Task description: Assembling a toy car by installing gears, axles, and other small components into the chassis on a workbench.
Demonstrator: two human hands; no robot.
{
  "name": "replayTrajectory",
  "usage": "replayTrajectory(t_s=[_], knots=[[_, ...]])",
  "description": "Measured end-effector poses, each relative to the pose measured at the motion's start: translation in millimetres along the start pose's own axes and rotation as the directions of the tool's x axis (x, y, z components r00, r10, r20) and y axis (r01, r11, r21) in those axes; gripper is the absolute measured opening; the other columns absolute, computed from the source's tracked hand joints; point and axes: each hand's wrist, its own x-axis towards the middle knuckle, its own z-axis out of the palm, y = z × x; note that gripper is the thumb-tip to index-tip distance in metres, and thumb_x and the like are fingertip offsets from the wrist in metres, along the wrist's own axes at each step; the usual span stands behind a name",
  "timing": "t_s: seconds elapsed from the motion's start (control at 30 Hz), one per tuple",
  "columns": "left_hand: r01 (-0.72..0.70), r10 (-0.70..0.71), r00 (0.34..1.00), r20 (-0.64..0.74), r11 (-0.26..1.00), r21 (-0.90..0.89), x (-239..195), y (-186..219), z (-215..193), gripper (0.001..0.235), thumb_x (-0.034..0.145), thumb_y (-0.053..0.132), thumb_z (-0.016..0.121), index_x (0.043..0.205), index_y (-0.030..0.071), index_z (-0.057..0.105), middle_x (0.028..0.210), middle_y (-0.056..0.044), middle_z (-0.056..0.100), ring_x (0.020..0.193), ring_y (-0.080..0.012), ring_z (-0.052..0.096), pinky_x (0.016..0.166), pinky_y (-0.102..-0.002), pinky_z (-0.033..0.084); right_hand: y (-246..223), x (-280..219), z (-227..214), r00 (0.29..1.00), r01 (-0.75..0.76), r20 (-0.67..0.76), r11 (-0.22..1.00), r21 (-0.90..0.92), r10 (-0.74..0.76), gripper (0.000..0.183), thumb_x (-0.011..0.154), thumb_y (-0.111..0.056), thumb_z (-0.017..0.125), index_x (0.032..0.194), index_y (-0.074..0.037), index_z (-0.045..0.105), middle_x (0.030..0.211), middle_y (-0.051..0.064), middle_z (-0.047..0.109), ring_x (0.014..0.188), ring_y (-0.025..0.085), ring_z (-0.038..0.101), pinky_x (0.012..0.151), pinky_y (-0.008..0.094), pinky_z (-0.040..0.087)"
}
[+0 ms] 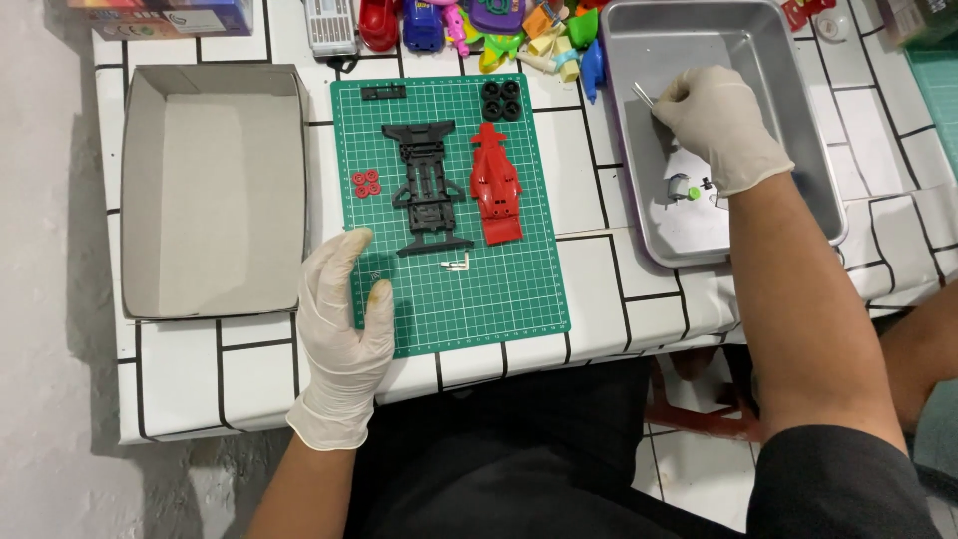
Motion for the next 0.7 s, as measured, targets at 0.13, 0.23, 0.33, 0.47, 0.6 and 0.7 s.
replayTrajectory(t_s=[0.13,0.23,0.33,0.47,0.6,0.7], knots=[[0.015,-0.015,1.000,0.003,1.000,-0.015,-0.7,-1.4,-0.2,0.035,0.111,0.017,0.051,0.142,0.001,0.048,0.134,-0.018,0.059,0.126,-0.0349,0.061,0.111,-0.045,0.056,9.2,10.2,6.1,0.999,0.015,-0.045,0.999,-0.039,-0.017,0.011,0.091,-0.023,0.066,0.091,-0.018,0.075,0.074,0.005,0.069,0.066,0.025,0.063,0.061,0.041,0.052],[0.032,-0.032,0.999,0.003,0.999,-0.035,0.6,-0.6,-0.8,0.034,0.110,0.016,0.052,0.140,0.001,0.049,0.132,-0.019,0.060,0.124,-0.0348,0.062,0.110,-0.044,0.056,-2.3,2.5,-1.0,0.999,-0.029,-0.013,0.999,-0.028,0.029,0.010,0.093,-0.022,0.066,0.093,-0.018,0.075,0.071,0.005,0.069,0.062,0.022,0.064,0.060,0.040,0.053],[0.028,-0.028,1.000,0.000,0.999,-0.040,1.6,-0.1,-0.6,0.034,0.111,0.015,0.051,0.141,0.001,0.048,0.131,-0.019,0.061,0.123,-0.0348,0.062,0.109,-0.044,0.057,-8.9,0.7,-4.8,0.999,-0.046,0.017,0.998,-0.038,0.047,0.012,0.093,-0.021,0.064,0.094,-0.015,0.075,0.070,0.007,0.069,0.060,0.024,0.064,0.056,0.043,0.054],[0.045,-0.046,0.999,-0.002,0.996,-0.073,3.7,1.7,-0.7,0.033,0.110,0.015,0.051,0.139,0.000,0.049,0.128,-0.020,0.062,0.121,-0.0347,0.064,0.107,-0.044,0.058,-28.2,-6.6,-15.8,0.991,-0.053,0.109,0.984,-0.167,0.072,0.015,0.090,-0.019,0.061,0.092,-0.012,0.073,0.075,0.009,0.071,0.067,0.030,0.064,0.058,0.045,0.053],[0.036,-0.036,0.999,-0.011,0.996,-0.077,4.2,1.9,-0.1,0.032,0.110,0.016,0.051,0.138,0.000,0.050,0.127,-0.020,0.063,0.119,-0.0344,0.065,0.106,-0.043,0.059,-46.6,-7.2,-22.0,0.982,-0.016,0.171,0.945,-0.327,0.075,0.022,0.088,-0.020,0.060,0.079,-0.005,0.072,0.073,0.013,0.070,0.063,0.034,0.062,0.054,0.044,0.051],[0.045,-0.045,0.999,-0.006,0.995,-0.094,3.5,1.1,-0.3,0.033,0.109,0.014,0.051,0.139,0.000,0.049,0.127,-0.019,0.063,0.118,-0.0336,0.066,0.105,-0.043,0.059,-50.7,4.7,-17.4,0.974,-0.008,0.193,0.869,-0.495,0.119,0.024,0.089,-0.030,0.061,0.087,-0.013,0.078,0.076,0.010,0.075,0.071,0.033,0.070,0.061,0.042,0.053]])
